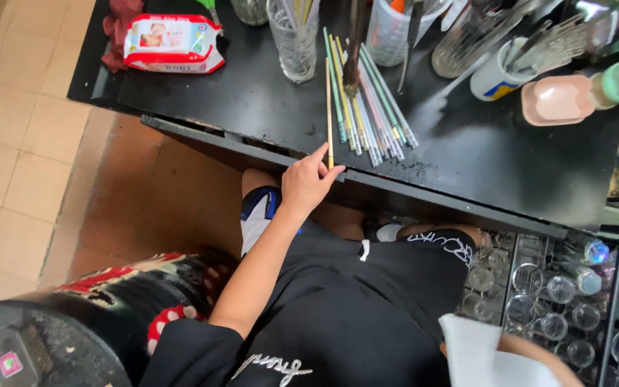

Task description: Cleaning glass straws individually using a wipe.

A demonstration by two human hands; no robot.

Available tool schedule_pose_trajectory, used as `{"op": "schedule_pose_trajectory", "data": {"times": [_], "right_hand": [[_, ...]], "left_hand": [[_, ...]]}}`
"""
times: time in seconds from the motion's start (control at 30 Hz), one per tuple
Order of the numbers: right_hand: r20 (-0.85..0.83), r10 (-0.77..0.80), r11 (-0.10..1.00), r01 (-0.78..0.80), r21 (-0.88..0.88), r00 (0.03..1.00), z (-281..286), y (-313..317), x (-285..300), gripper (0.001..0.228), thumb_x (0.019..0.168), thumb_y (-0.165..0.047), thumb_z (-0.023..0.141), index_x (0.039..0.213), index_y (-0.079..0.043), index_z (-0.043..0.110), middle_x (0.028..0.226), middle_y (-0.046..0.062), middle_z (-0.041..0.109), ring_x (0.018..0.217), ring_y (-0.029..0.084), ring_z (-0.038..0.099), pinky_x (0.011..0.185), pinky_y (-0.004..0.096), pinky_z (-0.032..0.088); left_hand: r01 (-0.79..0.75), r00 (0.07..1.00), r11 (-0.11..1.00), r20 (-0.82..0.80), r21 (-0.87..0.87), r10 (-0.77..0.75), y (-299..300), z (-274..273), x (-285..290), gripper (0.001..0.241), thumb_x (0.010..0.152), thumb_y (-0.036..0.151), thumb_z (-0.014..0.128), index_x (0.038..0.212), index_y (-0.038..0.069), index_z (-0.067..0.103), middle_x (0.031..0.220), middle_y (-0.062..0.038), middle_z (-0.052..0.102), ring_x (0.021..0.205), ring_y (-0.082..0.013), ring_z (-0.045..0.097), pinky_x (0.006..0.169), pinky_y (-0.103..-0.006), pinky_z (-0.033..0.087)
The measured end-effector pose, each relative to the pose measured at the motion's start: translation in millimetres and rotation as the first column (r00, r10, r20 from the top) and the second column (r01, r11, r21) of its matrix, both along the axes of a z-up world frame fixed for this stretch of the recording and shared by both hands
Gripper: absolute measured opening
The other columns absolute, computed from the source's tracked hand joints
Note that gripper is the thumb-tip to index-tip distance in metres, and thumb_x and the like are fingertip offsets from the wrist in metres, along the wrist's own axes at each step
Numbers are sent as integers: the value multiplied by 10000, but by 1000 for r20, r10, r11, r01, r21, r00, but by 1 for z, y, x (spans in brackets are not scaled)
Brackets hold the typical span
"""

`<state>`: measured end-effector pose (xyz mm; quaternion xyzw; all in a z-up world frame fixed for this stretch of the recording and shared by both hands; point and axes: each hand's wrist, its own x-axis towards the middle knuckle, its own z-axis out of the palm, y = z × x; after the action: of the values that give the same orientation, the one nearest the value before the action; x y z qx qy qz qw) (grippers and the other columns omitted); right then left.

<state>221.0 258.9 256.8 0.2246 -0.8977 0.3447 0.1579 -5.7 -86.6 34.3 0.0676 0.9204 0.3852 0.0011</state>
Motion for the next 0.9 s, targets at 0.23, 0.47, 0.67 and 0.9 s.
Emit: {"op": "schedule_pose_trajectory", "data": {"times": [0.23, 0.47, 0.67, 0.9], "right_hand": [[84, -246, 958, 256, -130, 966, -72, -88, -46, 210, 907, -37, 701, 1109, -8, 747, 963, 84, 759, 823, 199, 727, 759, 280, 543], [383, -350, 753, 500, -428, 855, -192, -100, -57, 173, 972, -20, 650, 1094, 21, 765, 963, 101, 765, 856, 186, 721, 776, 258, 544], [671, 6, 316, 635, -705, 742, -256, -87, -46, 364, 890, 26, 497, 1184, -3, 709, 1067, 83, 740, 935, 164, 701, 820, 289, 544], [708, 218, 48, 717, -695, 672, -247, -96, -62, 132, 1027, -113, 559, 1108, -54, 646, 986, 46, 685, 854, 154, 663, 735, 319, 534]], "left_hand": [[66, 951, 980, -309, 186, -5, -2, 46, -51, 415, 926, 273, 772, 1304, 110, 719, 753, -54, 708, 734, -266, 709, 662, -382, 549], [95, 824, 931, -552, 354, 126, -12, 122, -145, 268, 982, 160, 735, 1218, 48, 677, 789, -17, 730, 567, -125, 616, 539, -293, 488], [129, 798, 927, -591, 351, 113, -17, 107, -198, 140, 999, 171, 748, 1105, 83, 720, 732, -21, 724, 568, -98, 631, 544, -279, 466], [232, 816, 935, -577, 267, -38, -27, 135, -201, 150, 1031, 109, 683, 1163, 37, 689, 628, -33, 648, 520, -104, 584, 541, -282, 443]]}}
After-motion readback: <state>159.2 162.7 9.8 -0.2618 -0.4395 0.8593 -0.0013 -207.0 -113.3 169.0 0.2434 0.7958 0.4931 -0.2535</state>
